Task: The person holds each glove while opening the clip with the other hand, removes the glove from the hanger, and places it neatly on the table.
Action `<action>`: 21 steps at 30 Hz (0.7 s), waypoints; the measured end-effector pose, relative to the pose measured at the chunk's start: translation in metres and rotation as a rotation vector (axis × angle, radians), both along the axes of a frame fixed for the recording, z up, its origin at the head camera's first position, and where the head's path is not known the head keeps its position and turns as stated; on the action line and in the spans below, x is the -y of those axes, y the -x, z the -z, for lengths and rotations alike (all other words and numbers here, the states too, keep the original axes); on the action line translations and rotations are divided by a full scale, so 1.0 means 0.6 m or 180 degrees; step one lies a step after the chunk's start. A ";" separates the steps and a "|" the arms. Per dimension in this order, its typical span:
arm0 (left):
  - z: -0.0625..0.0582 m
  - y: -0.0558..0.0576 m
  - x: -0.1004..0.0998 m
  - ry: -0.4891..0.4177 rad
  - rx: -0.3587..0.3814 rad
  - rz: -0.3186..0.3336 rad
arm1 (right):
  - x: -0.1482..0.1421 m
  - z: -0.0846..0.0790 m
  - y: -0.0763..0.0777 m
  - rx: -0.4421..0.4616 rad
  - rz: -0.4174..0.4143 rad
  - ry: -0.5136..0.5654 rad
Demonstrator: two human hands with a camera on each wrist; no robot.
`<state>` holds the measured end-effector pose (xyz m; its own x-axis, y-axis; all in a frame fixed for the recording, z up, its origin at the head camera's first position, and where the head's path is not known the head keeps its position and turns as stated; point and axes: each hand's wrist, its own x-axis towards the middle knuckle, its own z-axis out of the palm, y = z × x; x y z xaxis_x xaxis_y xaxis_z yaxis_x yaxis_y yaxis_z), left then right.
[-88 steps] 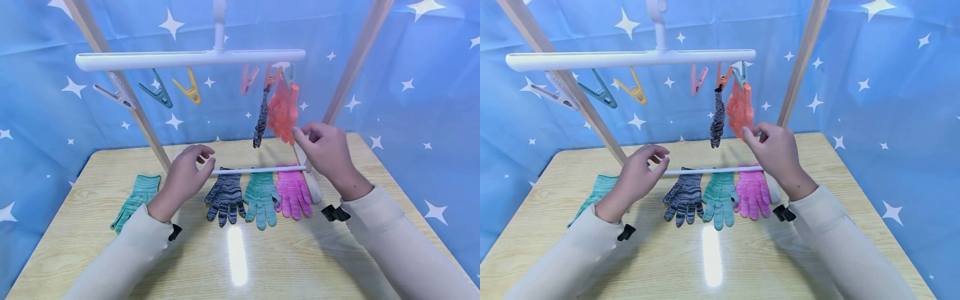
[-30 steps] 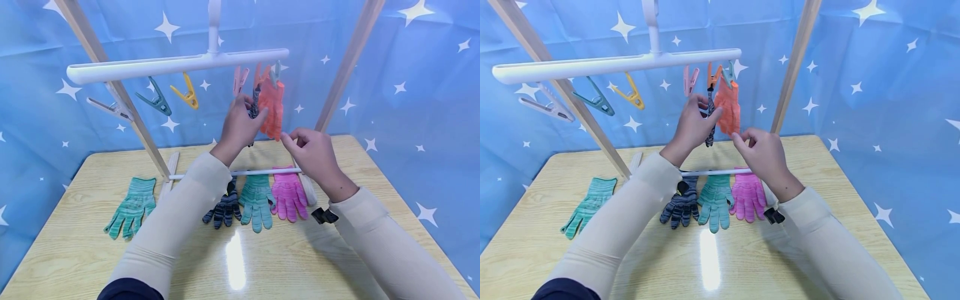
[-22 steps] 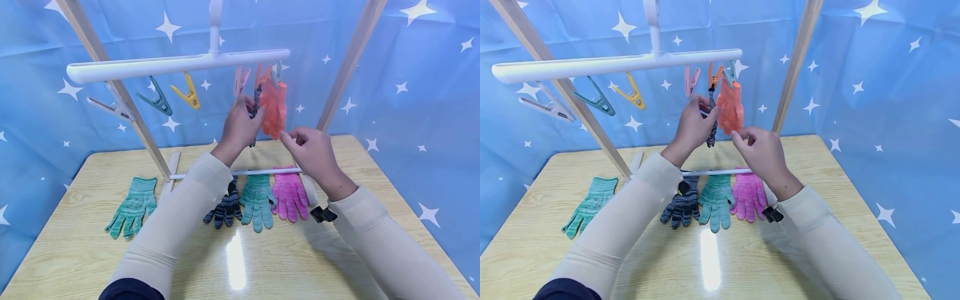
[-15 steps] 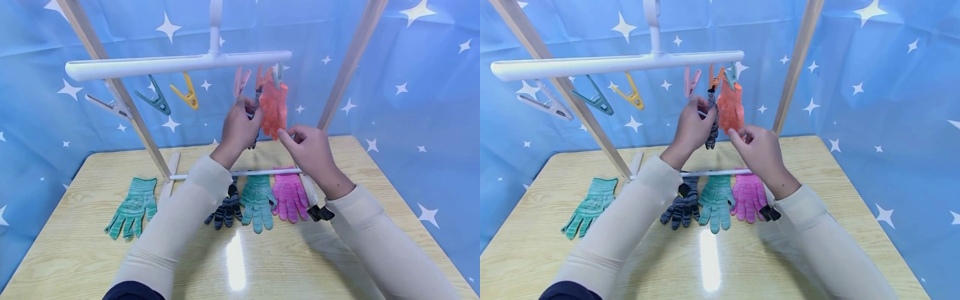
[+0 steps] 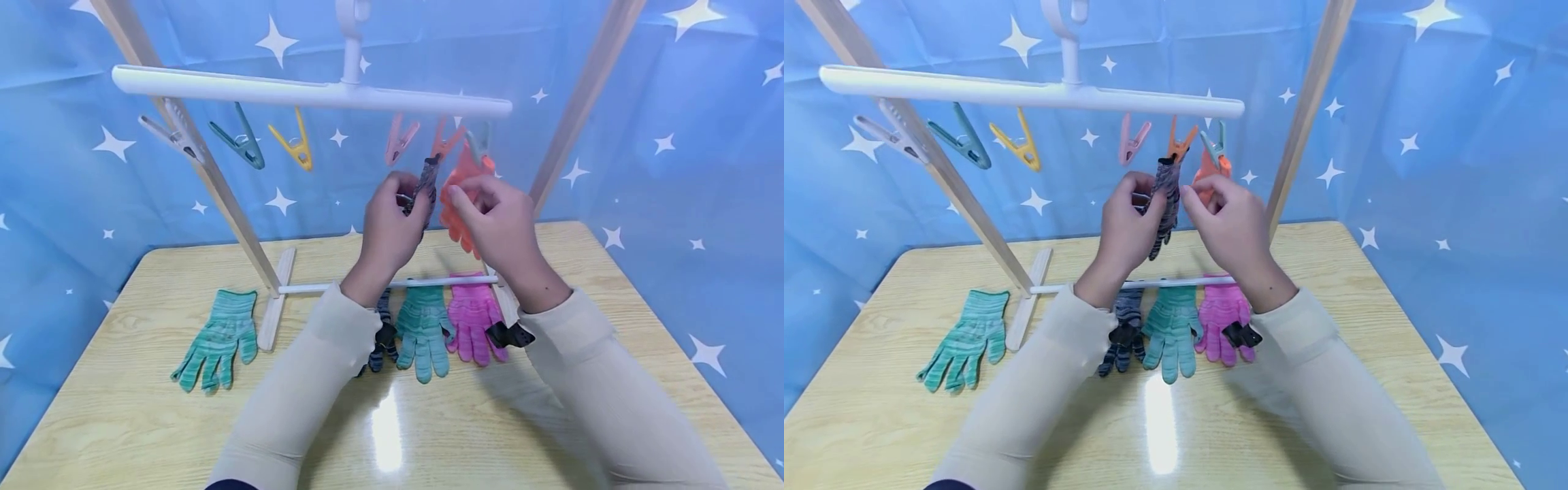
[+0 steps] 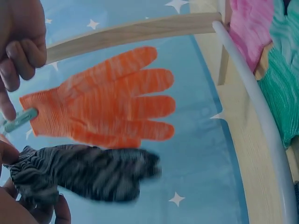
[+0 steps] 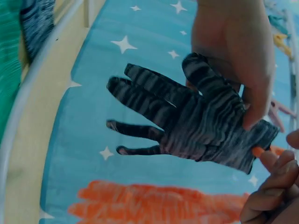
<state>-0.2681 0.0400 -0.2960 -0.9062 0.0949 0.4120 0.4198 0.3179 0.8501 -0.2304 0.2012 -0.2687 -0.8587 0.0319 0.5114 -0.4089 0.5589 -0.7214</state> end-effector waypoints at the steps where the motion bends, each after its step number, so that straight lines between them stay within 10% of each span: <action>1: 0.001 -0.004 0.002 -0.0031 -0.0042 0.0004 | 0.003 -0.002 0.001 -0.0002 -0.0012 0.0010; 21: 0.026 -0.060 0.009 -0.0210 -0.0669 0.0090 | 0.028 -0.022 -0.002 0.0189 -0.0113 0.0280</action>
